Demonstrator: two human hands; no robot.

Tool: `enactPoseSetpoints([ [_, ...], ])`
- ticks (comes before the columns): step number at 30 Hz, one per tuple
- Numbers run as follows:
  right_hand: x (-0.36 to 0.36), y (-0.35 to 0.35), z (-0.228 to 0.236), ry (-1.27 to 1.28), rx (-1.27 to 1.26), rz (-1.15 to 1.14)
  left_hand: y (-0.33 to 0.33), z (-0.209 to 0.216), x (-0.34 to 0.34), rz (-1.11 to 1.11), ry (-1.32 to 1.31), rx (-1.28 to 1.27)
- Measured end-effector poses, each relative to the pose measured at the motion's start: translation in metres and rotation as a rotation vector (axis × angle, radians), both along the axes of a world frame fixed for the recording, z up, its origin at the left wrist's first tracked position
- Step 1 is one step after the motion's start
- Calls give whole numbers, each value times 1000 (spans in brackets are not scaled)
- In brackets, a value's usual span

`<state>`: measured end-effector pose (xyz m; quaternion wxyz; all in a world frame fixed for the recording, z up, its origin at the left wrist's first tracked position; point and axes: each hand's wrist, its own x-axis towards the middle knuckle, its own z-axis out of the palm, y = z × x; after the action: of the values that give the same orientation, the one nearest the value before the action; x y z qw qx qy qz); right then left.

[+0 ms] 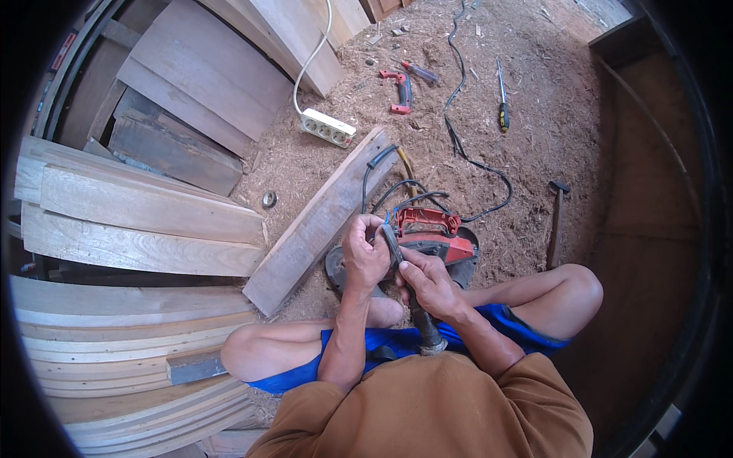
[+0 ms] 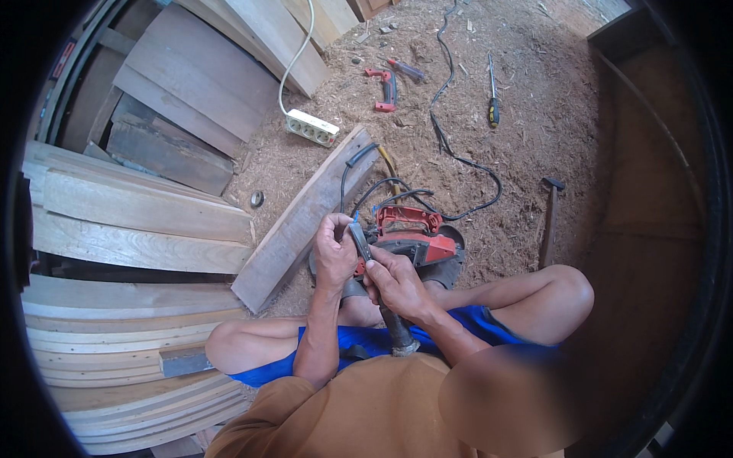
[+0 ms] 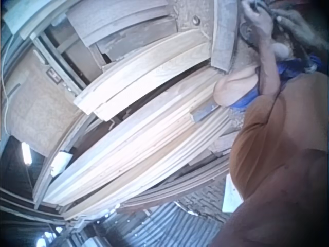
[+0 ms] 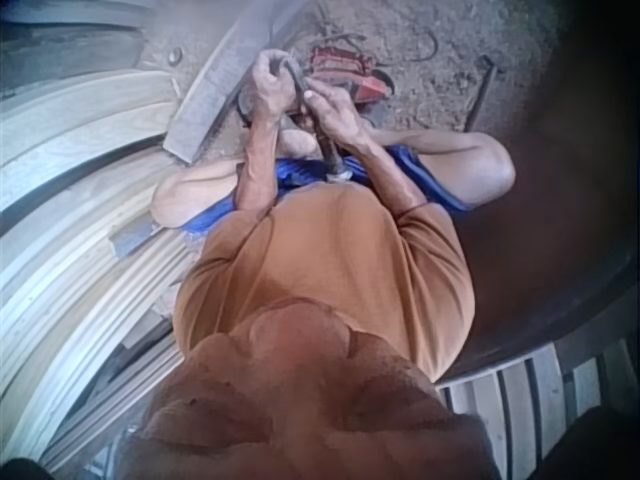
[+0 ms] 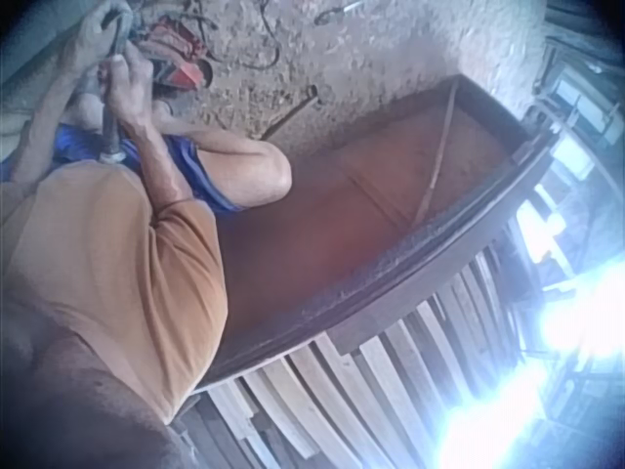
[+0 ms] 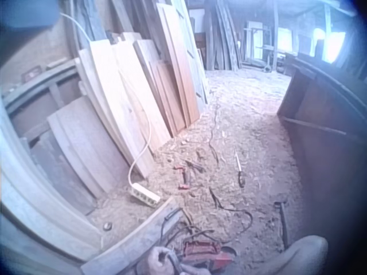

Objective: The person repairs a power sander by hand, twisting and connecting wires within the internal housing while sitting on the floor.

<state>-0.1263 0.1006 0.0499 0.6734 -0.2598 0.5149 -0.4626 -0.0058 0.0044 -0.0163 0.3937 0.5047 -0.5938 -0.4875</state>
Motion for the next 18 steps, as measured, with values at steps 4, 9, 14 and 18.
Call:
enactPoseSetpoints([
  [4,1,0,-2,-8,0,-16,-1,5,-1,-8,-67,-121],
  [9,6,2,-9,-4,-11,-79,0,4,-1,-11,-93,-158],
  [14,9,3,-15,-72,8,-110,2,-1,-2,15,-32,-77],
  [18,12,2,-17,-145,31,-129,2,3,-2,25,-51,-118],
])
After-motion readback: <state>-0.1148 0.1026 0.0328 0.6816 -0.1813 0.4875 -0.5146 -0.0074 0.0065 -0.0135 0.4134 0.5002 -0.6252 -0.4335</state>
